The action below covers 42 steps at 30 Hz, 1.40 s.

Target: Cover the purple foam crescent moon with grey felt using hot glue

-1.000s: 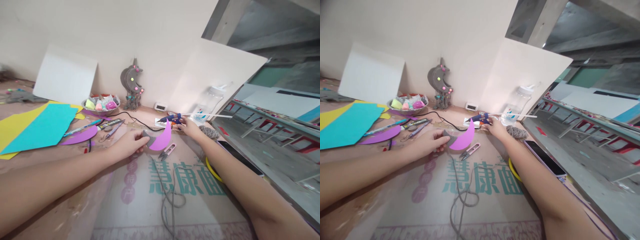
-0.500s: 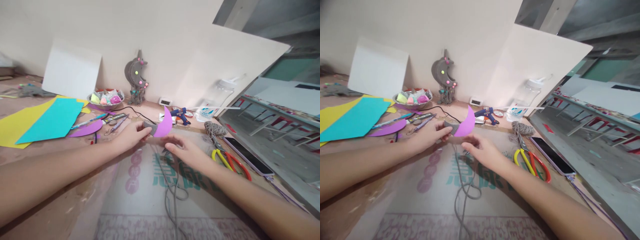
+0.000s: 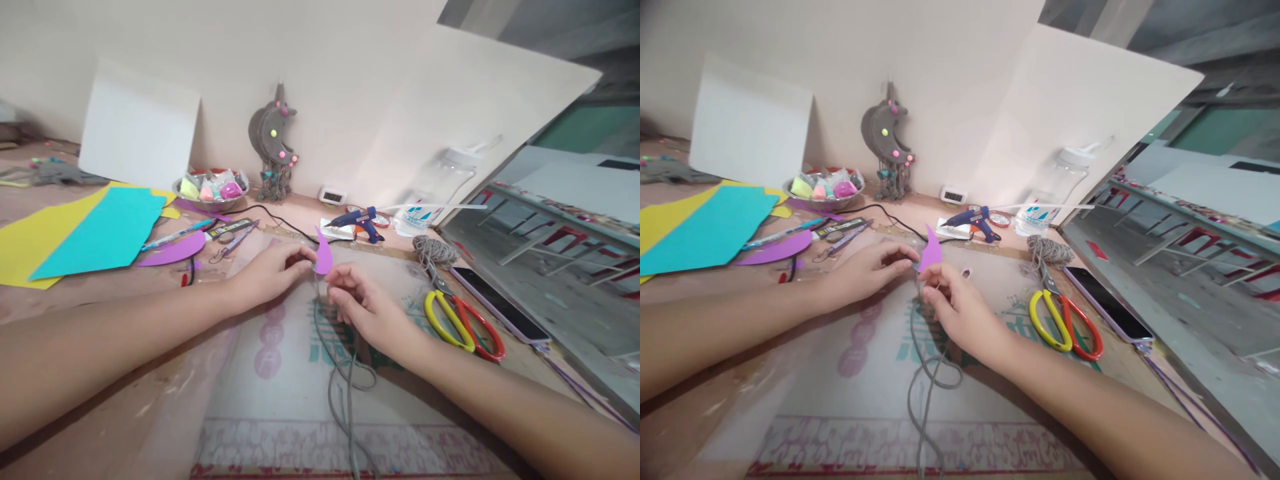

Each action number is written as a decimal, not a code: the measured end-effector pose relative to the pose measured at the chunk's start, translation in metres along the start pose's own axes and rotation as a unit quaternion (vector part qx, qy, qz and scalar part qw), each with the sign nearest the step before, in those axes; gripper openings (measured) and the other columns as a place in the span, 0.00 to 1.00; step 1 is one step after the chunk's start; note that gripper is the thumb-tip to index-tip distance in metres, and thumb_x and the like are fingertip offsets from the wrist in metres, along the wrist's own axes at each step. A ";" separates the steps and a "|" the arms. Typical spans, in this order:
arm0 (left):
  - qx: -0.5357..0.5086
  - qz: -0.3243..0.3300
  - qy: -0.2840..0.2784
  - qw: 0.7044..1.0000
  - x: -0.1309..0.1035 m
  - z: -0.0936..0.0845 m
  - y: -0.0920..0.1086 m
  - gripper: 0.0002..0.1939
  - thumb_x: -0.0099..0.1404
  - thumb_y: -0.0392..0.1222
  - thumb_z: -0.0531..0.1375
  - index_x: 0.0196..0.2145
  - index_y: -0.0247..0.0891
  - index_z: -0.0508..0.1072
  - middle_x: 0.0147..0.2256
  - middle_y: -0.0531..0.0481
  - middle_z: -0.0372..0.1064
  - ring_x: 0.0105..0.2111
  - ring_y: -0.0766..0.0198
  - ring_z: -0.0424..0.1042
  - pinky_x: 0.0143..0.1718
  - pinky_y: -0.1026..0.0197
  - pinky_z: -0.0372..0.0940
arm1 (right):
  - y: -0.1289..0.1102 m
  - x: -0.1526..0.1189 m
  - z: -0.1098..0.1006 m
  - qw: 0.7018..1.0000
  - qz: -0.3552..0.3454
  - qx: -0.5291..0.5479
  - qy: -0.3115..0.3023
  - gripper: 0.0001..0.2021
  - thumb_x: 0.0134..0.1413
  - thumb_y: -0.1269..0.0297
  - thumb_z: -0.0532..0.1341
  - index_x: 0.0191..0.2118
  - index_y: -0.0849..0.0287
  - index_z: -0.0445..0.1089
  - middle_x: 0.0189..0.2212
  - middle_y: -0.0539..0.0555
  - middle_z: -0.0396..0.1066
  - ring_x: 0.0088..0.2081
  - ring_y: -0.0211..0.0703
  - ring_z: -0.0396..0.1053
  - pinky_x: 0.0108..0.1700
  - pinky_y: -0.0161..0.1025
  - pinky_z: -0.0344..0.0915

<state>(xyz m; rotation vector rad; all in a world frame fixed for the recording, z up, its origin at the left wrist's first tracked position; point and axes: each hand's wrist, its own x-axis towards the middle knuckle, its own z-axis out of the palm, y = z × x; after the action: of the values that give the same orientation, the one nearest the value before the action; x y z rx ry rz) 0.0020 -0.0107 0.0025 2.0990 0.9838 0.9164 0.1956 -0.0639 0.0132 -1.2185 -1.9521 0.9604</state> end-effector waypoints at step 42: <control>0.136 0.114 -0.021 0.984 -0.007 0.001 -0.002 0.13 0.61 0.52 0.57 0.35 0.39 0.67 0.32 0.52 0.66 0.32 0.65 0.64 0.34 0.62 0.58 | 0.009 0.022 -0.044 0.992 0.032 0.112 0.040 0.08 0.54 0.64 0.57 0.40 0.57 0.64 0.23 0.48 0.66 0.28 0.37 0.66 0.34 0.39 0.64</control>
<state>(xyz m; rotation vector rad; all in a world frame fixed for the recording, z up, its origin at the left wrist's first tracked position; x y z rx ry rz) -0.0013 -0.0163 -0.0016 2.4909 0.9015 0.8834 0.2274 -0.0299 0.0326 -1.1772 -1.7023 1.1128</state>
